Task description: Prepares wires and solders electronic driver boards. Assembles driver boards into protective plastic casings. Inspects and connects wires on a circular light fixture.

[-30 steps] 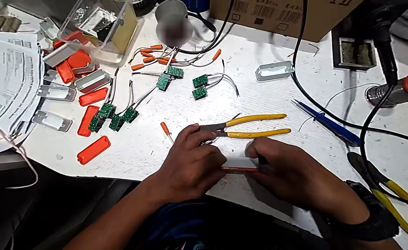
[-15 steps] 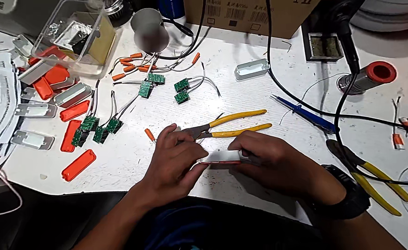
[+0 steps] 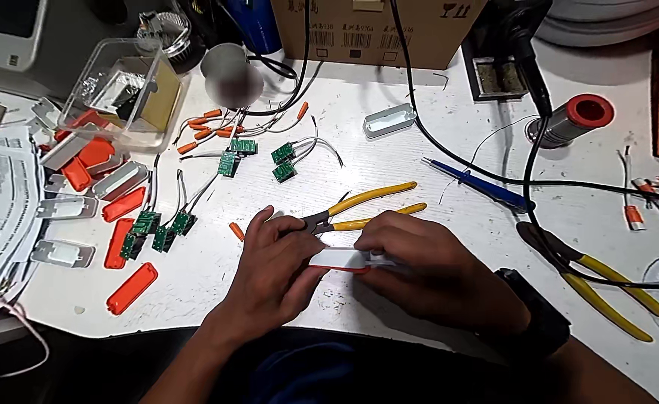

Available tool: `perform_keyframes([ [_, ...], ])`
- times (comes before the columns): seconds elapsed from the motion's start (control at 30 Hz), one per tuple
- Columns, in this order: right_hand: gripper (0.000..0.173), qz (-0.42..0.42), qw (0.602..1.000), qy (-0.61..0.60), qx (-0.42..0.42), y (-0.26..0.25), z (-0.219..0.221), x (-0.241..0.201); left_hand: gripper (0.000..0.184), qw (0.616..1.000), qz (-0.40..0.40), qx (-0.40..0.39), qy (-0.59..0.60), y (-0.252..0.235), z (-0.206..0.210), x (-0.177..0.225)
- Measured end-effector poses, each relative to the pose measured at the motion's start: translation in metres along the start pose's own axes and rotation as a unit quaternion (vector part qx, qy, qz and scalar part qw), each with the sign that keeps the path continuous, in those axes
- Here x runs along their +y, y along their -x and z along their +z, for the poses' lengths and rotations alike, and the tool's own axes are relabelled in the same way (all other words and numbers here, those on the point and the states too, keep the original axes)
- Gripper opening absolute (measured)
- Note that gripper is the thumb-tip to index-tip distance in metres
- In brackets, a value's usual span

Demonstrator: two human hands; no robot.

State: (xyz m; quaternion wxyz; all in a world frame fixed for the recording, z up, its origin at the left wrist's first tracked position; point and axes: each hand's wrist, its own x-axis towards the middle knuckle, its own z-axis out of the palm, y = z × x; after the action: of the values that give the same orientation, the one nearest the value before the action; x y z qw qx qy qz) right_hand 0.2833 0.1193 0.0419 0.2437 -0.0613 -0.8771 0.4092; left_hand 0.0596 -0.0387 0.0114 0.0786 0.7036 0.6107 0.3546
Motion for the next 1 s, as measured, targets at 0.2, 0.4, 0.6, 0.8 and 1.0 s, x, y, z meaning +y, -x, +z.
perform_keyframes([
  [0.2,0.028,-0.018,0.994,-0.097,0.036,-0.002,0.005,-0.011,0.023,0.999,0.008,-0.009,0.049,-0.002,-0.001,-0.007],
  [0.4,0.028,0.133,0.983,-0.128,0.017,-0.003,-0.022,-0.009,0.02,0.999,0.01,0.001,0.045,-0.006,-0.002,-0.007],
  [0.6,0.025,0.065,0.993,0.006,-0.103,0.002,-0.024,-0.005,0.022,0.999,0.014,-0.033,0.04,-0.011,-0.009,-0.005],
  [0.8,0.021,0.004,0.984,0.16,-0.075,0.002,-0.02,-0.002,0.031,0.988,-0.027,-0.094,0.122,-0.012,-0.016,-0.006],
  [1.0,0.021,-0.029,0.988,0.15,-0.031,0.0,-0.019,-0.003,0.029,0.981,-0.046,-0.084,0.166,-0.016,-0.021,-0.006],
])
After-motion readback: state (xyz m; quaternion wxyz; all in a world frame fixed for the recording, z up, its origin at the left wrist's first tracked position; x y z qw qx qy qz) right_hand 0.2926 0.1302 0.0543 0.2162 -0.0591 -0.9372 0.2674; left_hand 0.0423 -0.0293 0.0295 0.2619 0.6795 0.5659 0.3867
